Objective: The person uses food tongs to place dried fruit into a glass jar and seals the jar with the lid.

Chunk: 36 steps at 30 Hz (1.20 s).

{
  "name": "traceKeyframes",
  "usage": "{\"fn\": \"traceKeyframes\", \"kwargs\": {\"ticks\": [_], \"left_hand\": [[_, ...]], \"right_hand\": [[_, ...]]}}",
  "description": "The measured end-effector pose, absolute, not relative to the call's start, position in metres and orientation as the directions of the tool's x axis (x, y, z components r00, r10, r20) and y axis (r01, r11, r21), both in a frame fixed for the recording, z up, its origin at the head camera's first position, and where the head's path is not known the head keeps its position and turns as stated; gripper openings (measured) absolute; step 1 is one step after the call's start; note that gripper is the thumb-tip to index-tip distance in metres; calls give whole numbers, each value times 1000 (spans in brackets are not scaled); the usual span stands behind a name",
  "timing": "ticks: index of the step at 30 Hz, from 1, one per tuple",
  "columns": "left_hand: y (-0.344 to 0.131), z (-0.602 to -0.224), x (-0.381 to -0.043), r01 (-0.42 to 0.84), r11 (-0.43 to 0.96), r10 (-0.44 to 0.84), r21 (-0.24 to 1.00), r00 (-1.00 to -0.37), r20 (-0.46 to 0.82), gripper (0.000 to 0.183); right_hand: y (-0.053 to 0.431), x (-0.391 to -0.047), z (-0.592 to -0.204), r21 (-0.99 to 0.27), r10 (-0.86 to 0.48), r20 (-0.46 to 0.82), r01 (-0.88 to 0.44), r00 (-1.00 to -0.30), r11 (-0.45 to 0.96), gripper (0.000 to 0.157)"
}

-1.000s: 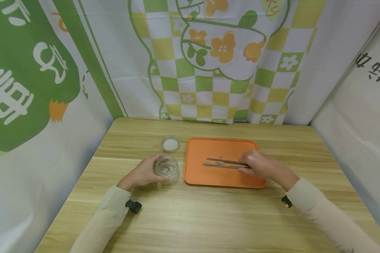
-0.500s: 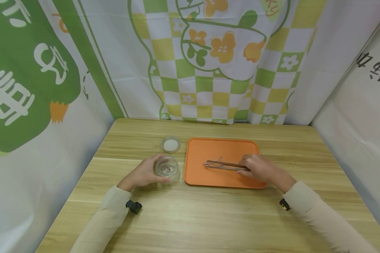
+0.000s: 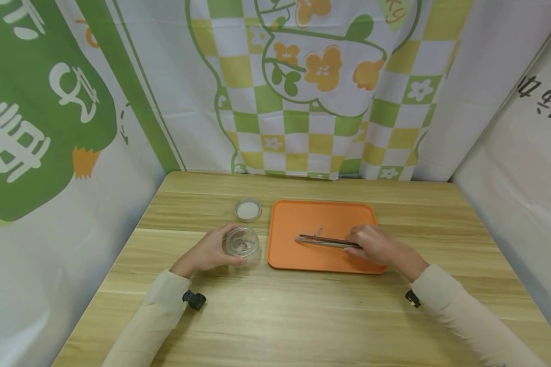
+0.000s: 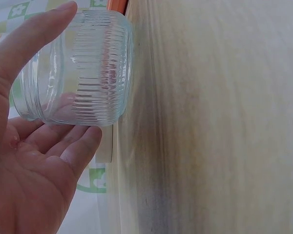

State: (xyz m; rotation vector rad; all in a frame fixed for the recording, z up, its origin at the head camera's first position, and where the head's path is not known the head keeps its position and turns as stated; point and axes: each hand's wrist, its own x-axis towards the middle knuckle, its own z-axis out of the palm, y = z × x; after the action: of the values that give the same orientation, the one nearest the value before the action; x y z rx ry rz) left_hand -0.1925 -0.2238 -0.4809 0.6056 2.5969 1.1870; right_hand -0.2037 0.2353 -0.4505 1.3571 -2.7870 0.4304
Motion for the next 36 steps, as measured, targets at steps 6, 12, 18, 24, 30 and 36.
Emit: {"fn": "traceKeyframes", "kwargs": {"ticks": [6,12,18,24,30,36], "left_hand": [[-224,-481,-193,276,592,453,757,-891,-30,90],[-224,-481,-193,279,600,452,750,-891,-30,90],[-224,-480,-193,280,601,448,749,-893,-26,91],[-224,-480,-193,281,600,450,749,-893,-26,90],[-224,-479,-192,282,597,454,751,-891,-26,89],[-223,-478,-191,270,593,448,759,-894,-32,89]], "right_hand": [[237,-204,-449,-256,-762,125,-763,-635,594,15],[239,-204,-442,-276,-762,140,-764,-632,583,11],[237,-204,-432,-258,-759,141,-764,-636,592,14],[231,-206,-420,-250,-768,128,-770,-627,587,14],[225,-208,-411,-235,-788,119,-788,-604,569,15],[217,-208,-405,-205,-790,117,-793,-602,573,13]]}}
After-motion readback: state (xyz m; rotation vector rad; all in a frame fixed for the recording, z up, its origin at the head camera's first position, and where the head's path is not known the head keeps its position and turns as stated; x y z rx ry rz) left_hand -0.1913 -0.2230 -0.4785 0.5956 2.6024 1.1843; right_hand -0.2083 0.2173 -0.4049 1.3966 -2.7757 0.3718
